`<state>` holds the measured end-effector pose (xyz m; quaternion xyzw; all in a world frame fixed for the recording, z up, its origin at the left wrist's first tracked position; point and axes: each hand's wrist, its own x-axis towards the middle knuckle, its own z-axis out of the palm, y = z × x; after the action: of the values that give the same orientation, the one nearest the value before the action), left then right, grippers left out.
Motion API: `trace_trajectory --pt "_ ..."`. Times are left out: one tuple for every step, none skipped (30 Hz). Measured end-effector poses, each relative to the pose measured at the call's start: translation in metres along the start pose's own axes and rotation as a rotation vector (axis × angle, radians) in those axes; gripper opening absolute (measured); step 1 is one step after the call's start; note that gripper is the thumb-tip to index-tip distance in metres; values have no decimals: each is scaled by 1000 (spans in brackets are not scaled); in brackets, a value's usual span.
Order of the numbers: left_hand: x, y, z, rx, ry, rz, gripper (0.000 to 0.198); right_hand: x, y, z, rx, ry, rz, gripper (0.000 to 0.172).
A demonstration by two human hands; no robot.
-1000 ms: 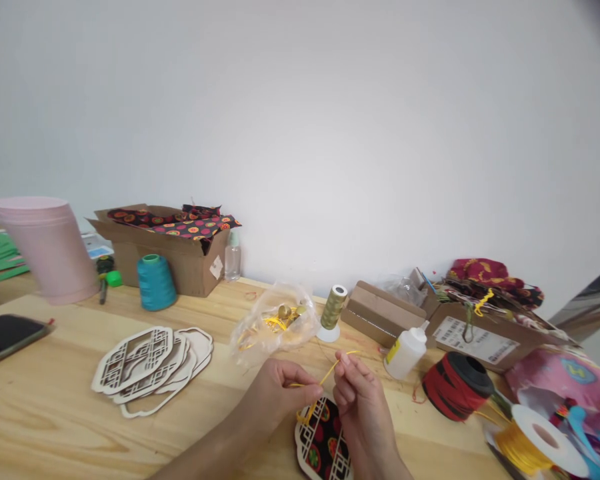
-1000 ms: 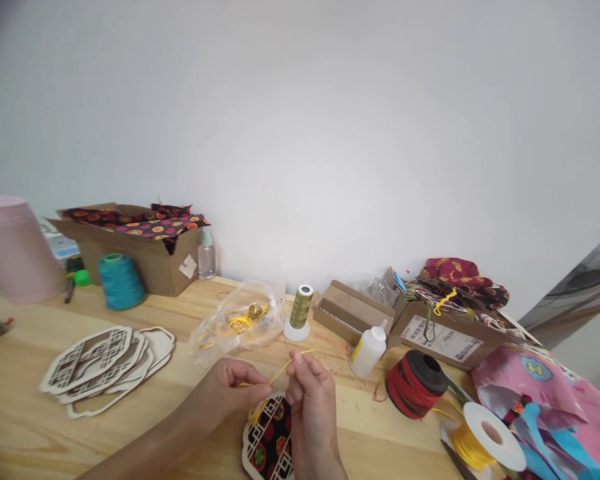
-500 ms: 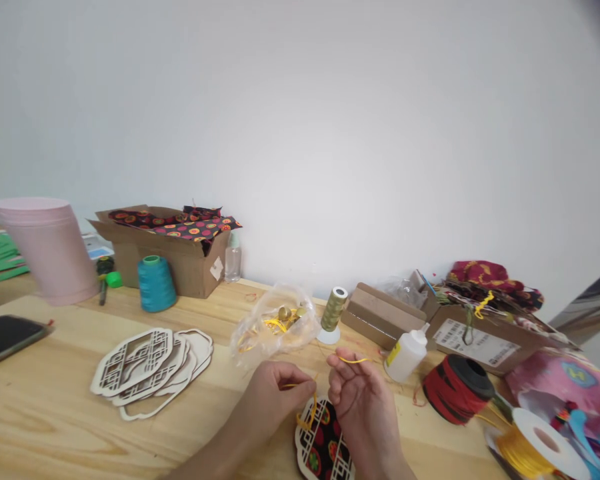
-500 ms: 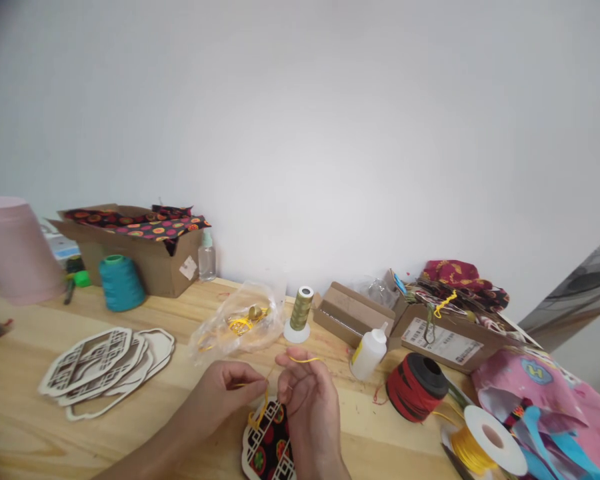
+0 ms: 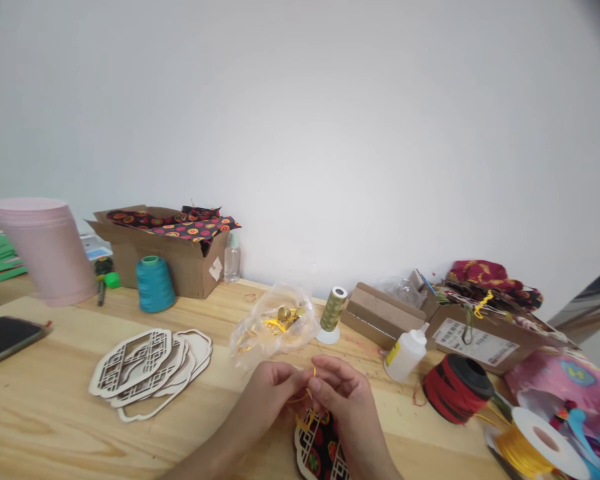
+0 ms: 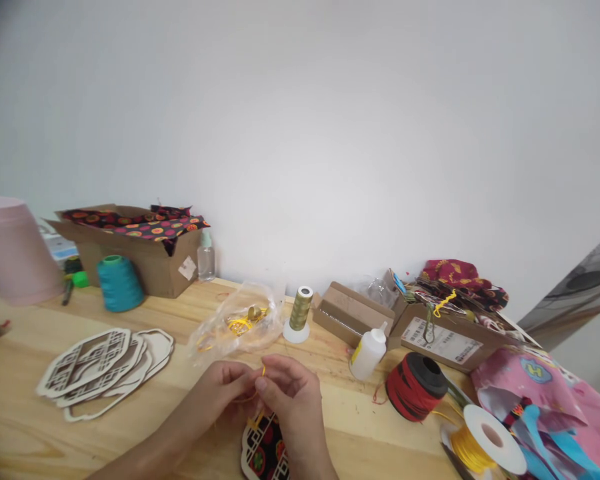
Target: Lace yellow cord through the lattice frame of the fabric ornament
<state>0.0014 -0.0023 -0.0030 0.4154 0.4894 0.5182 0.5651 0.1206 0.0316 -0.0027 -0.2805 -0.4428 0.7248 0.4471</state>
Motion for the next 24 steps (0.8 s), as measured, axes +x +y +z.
trace_trajectory --pt "0 1 0 -32 -18 3 34 0 0 1 -31 -9 0 26" --pt "0 1 0 -55 -31 -2 34 0 0 1 -53 -17 4 27" --pt "-1 2 0 -70 -36 -10 34 0 -1 2 -65 -25 10 28" --pt "-1 3 1 -77 -35 -20 35 0 -2 2 -73 -30 17 29" --pt "-2 4 1 -83 -31 -29 35 1 -2 3 -81 -31 22 30" --pt "-2 5 1 -93 -25 -37 35 1 -3 3 -88 -25 23 30" --pt "-3 6 2 -102 -26 -40 35 1 -4 3 -96 -17 21 29" --pt "-3 8 2 -108 -35 -39 34 1 -4 2 -101 -6 16 29" --pt "-4 9 2 -106 -52 -30 32 2 -5 2 -106 4 10 29" --pt "-4 10 3 -94 -72 -16 29 2 -5 1 -106 17 5 29" --pt "-4 11 3 -76 -91 1 27 2 -4 0 -102 29 -1 29" --pt "-4 12 3 -54 -107 19 25 3 -4 -1 -97 38 -4 29" --pt "-4 13 4 -32 -120 34 22 3 -3 -2 -92 46 -2 29" --pt "-4 14 4 -9 -128 49 21 3 -3 -3 -88 53 3 30" --pt "-4 14 4 16 -134 63 19 4 -2 -4 -85 61 9 30" --pt "-4 14 4 48 -134 78 18 4 -1 -5 -84 69 10 30" --pt "-4 13 4 90 -129 96 17 4 0 -6 -82 73 9 30" --pt "-5 12 4 138 -120 116 17 5 0 -7 -79 78 2 29" --pt "-5 12 3 190 -106 136 18 5 1 -8 -78 81 -9 27" --pt "-5 10 3 243 -91 152 18 5 1 -9 -80 83 -21 26" --pt "-5 9 2 294 -71 164 19 5 0 -9 -88 82 -32 24" --pt "-5 8 1 343 -50 174 19 5 0 -9 -102 81 -44 23" --pt "-4 7 0 386 -23 179 19 6 -1 -9 -122 80 -57 23" --pt "-4 6 -2 422 14 185 19 5 -2 -8 -153 79 -65 23"
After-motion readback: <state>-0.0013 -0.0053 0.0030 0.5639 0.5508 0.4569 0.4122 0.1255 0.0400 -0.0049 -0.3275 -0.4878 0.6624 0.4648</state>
